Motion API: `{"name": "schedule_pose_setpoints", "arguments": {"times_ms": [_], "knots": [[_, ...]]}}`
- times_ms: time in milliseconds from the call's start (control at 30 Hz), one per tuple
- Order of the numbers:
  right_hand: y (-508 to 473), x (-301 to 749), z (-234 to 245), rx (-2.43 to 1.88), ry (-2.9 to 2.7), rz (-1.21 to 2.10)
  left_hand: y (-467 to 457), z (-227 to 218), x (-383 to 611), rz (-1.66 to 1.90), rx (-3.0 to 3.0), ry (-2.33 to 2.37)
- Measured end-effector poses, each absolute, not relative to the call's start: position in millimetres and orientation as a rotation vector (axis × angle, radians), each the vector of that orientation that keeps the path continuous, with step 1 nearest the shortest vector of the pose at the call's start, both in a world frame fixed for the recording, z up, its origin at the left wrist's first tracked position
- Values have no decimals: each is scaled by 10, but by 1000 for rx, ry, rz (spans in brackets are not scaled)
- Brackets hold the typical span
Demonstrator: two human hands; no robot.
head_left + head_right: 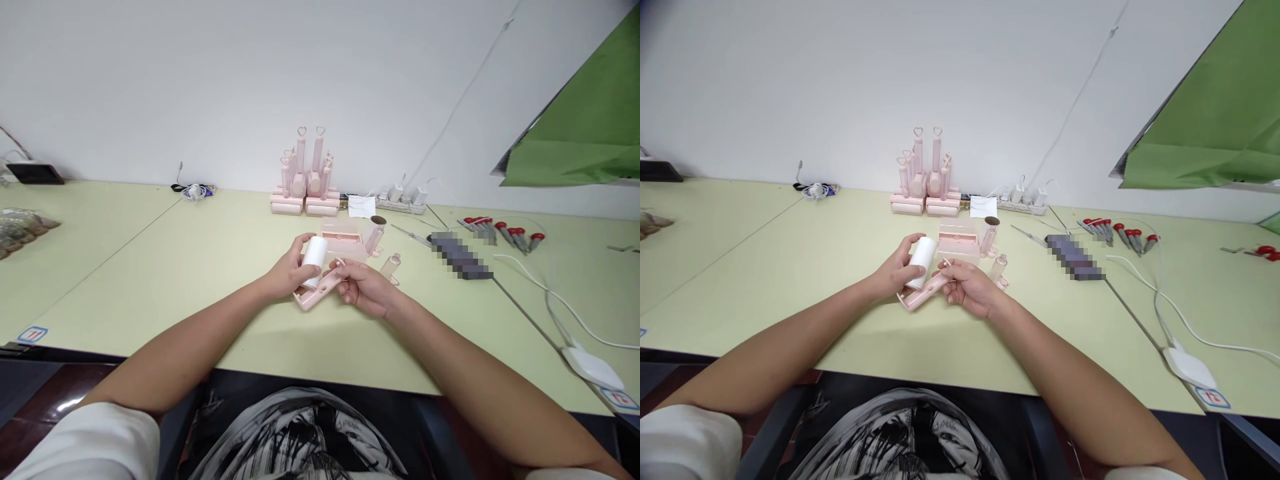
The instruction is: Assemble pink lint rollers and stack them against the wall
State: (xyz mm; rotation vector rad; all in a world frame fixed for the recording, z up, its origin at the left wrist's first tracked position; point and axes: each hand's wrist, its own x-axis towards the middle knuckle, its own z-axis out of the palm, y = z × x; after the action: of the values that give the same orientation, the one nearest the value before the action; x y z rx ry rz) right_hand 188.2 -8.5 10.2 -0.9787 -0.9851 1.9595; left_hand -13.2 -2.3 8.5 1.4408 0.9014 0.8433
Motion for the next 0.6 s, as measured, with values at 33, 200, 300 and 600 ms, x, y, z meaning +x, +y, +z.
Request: {"name": "schedule_pose_setpoints", "arguments": {"times_ms": [33, 200, 300, 600], "knots": [[-74, 1897, 111, -965, -957, 1962, -14, 85, -140, 845, 1430, 882], [-55, 1910, 119, -967, -934, 1941, 4, 82, -150, 812, 1402, 779], [-64, 1894, 106, -999, -970, 1951, 7, 67, -146, 795, 1381, 725], [-87, 1879, 73, -961, -899, 1956, 25, 93, -164, 746, 1327, 664]]}}
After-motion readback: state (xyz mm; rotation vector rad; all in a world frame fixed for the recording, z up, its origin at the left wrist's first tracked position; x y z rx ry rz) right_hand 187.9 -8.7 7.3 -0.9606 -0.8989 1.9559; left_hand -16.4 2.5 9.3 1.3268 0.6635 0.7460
